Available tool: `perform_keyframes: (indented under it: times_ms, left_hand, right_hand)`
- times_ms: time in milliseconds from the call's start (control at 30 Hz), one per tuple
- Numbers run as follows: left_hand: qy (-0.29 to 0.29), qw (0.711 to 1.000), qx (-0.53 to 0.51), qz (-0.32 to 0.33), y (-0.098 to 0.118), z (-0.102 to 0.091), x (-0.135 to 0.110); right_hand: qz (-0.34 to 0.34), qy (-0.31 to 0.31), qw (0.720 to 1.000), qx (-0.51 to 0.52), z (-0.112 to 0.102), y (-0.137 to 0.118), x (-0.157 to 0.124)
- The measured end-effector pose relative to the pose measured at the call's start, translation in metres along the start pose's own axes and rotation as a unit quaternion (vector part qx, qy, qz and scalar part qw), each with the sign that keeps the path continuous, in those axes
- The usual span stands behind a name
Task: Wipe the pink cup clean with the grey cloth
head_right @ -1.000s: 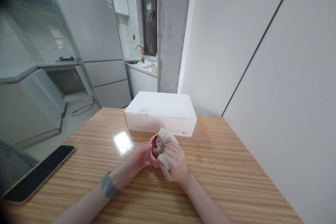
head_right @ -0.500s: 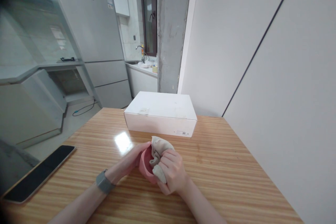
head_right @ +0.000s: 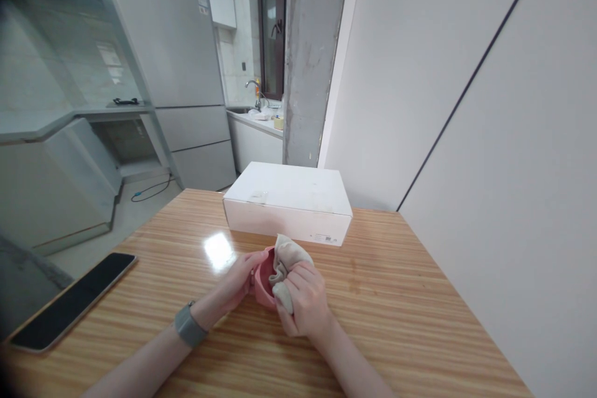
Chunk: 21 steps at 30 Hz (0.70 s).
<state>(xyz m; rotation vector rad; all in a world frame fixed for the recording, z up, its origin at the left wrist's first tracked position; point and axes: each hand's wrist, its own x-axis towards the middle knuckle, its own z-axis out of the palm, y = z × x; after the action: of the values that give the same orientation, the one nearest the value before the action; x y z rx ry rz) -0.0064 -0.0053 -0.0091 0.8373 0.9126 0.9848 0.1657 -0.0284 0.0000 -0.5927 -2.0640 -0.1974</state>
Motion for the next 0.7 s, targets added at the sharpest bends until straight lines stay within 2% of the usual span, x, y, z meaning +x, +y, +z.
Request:
perform_keyframes:
  times_ms: [133,200,467,533,700]
  left_hand:
    - [0.001,1.0,-0.01,-0.004,-0.002,0.004,-0.003]
    - [-0.017,1.0,-0.013,-0.018,-0.001,0.004,-0.004]
    - [-0.167,0.973,-0.073,-0.142,0.013,-0.002,-0.005]
    - [-0.163,0.973,-0.071,-0.145,0.014,-0.004,-0.005]
    - [-0.121,0.987,-0.011,-0.1,0.015,-0.015,-0.003]
  right_hand:
    - [-0.004,0.01,1.0,0.002,-0.001,0.003,-0.002]
    - [-0.007,0.005,1.0,0.003,-0.002,0.005,-0.002]
    - [-0.024,-0.012,0.999,0.045,-0.008,0.004,0.002]
    - [-0.03,-0.008,0.998,0.053,-0.008,0.002,0.003]
    - [-0.054,-0.014,0.997,0.05,-0.008,-0.001,0.005]
